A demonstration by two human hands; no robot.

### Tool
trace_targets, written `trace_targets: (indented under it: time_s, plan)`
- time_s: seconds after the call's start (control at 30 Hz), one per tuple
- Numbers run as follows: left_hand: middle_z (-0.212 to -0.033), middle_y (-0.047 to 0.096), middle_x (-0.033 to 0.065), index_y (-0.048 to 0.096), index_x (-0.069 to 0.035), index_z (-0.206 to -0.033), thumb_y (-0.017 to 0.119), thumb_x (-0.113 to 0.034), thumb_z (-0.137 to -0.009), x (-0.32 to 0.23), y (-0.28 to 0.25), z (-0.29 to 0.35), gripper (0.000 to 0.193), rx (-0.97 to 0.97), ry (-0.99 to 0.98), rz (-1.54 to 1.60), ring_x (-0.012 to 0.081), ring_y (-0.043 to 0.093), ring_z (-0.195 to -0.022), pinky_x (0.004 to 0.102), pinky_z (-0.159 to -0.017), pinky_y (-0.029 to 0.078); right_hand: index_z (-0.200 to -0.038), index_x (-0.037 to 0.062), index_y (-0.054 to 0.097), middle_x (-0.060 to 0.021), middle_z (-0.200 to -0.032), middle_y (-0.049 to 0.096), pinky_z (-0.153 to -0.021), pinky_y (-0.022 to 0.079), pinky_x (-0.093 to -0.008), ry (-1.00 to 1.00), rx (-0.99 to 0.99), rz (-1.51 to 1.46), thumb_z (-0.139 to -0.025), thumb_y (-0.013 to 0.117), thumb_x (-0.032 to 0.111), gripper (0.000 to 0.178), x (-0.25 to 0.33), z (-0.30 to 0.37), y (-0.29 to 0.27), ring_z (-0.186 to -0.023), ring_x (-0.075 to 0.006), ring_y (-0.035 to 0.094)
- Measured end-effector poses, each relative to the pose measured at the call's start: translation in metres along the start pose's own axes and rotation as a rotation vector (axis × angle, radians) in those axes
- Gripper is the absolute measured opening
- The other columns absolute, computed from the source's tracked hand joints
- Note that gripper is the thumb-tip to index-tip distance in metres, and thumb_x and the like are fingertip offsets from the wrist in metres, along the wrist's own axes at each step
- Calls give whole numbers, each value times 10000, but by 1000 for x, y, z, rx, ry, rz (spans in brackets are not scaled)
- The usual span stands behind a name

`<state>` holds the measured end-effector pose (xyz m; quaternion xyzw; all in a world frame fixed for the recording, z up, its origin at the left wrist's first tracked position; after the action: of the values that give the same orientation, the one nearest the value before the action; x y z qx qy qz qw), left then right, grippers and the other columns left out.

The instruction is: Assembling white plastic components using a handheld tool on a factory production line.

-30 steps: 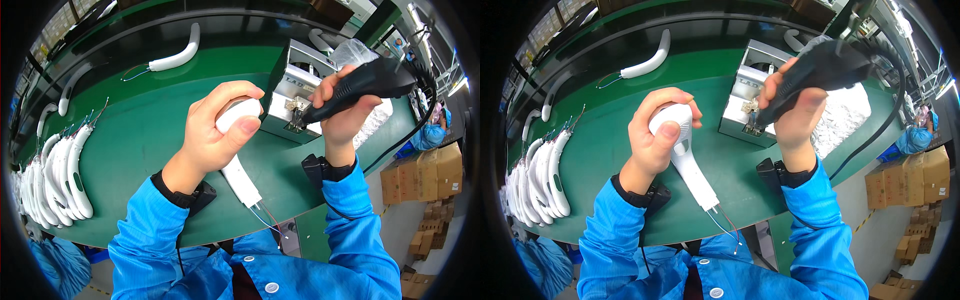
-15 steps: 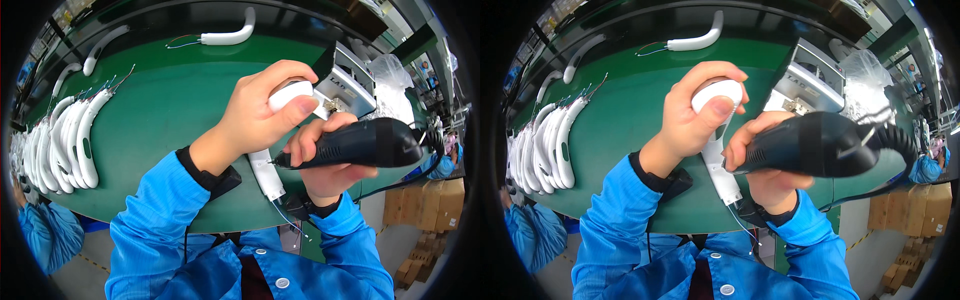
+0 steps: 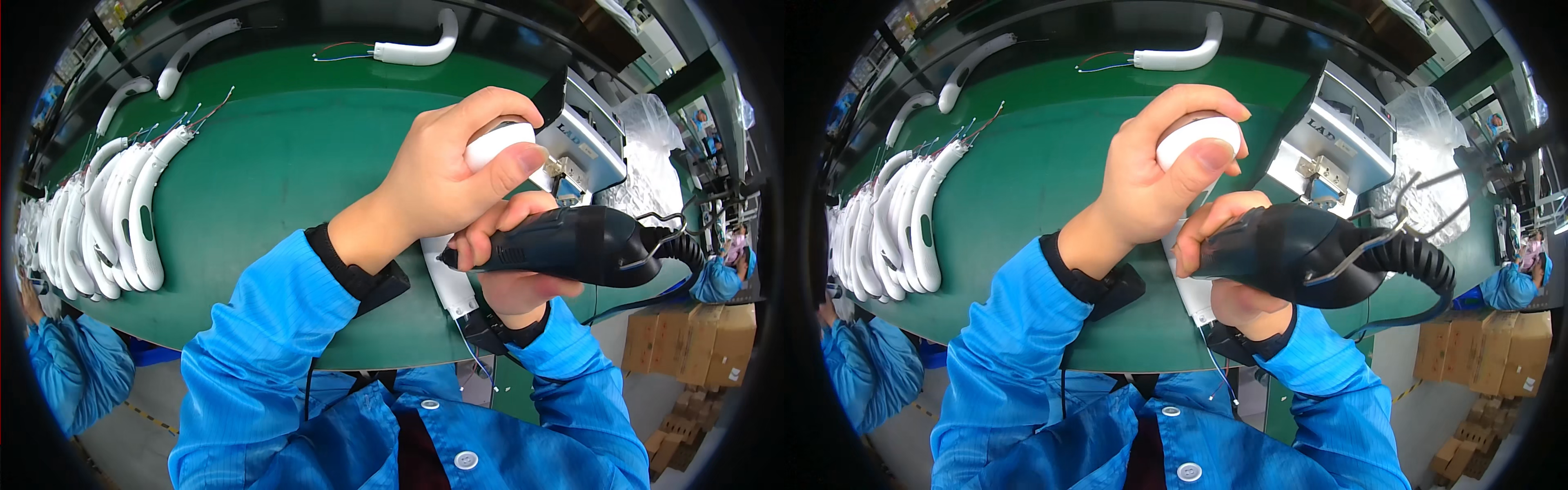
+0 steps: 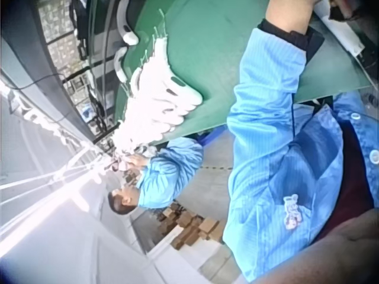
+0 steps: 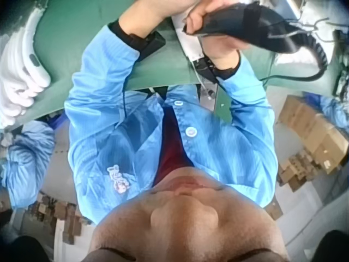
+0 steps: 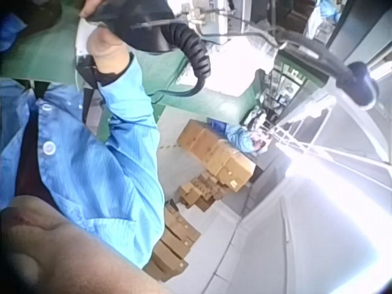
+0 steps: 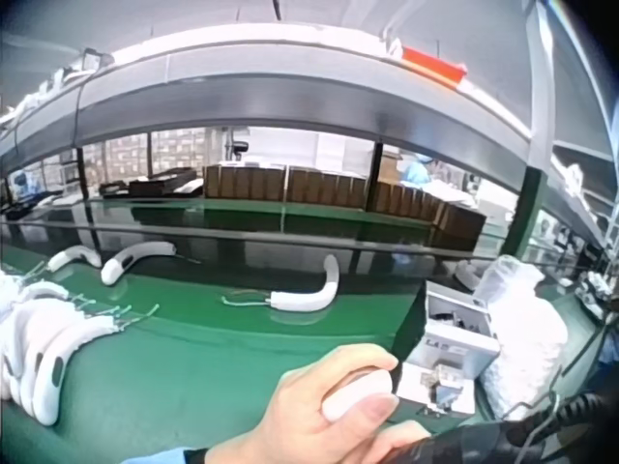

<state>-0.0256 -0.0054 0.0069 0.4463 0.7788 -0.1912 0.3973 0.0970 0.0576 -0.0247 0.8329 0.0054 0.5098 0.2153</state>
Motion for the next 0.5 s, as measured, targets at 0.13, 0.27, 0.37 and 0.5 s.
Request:
trace_targets:
  time_s: [0.13,0.27,0.37,0.5]
  plan:
    - [-899,637,84,566,-36,-1094,622,-347,-872,-2,-2,-5,386,31,-4,-165,165,618,-795,295,-711,509,-988,54,462,-99,-679,564,-568,483,-313,-61,-33,-54,-583,560,839,889,-1,-1,-1,-570,-199,564]
    - [-889,661,111,583,-64,-1056,678,-279,-780,-18,-23,-18,362,106,96,-820,204,656,-802,318,-716,507,-990,51,491,-114,-725,579,-611,497,-358,-177,19,-73,-707,596,723,737,36,-5,2,-634,-217,590]
    - [-811,663,108,576,-64,-1013,676,-249,-784,-16,-57,-35,311,-100,-8,-777,254,666,-714,332,-671,514,-1054,89,451,-94,-702,557,-607,501,-379,-490,-20,-141,-701,530,776,776,74,-14,-16,-600,-225,576]
    - [-782,660,115,557,-84,-978,676,-288,-795,-12,-86,-94,299,-517,168,-1053,302,658,-713,368,-632,514,-1063,75,416,-88,-705,541,-602,499,-376,-485,-158,39,-686,484,811,830,66,-7,-66,-576,-222,556]
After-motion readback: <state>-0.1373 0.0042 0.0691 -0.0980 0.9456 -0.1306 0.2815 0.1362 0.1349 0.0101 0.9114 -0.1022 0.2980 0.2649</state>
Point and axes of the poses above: each hand's wrist, its own z-axis away from the middle knuckle, its own y-axis out of the palm, x = y × z, the point moved 2 cm from there along -z, towards the middle knuckle
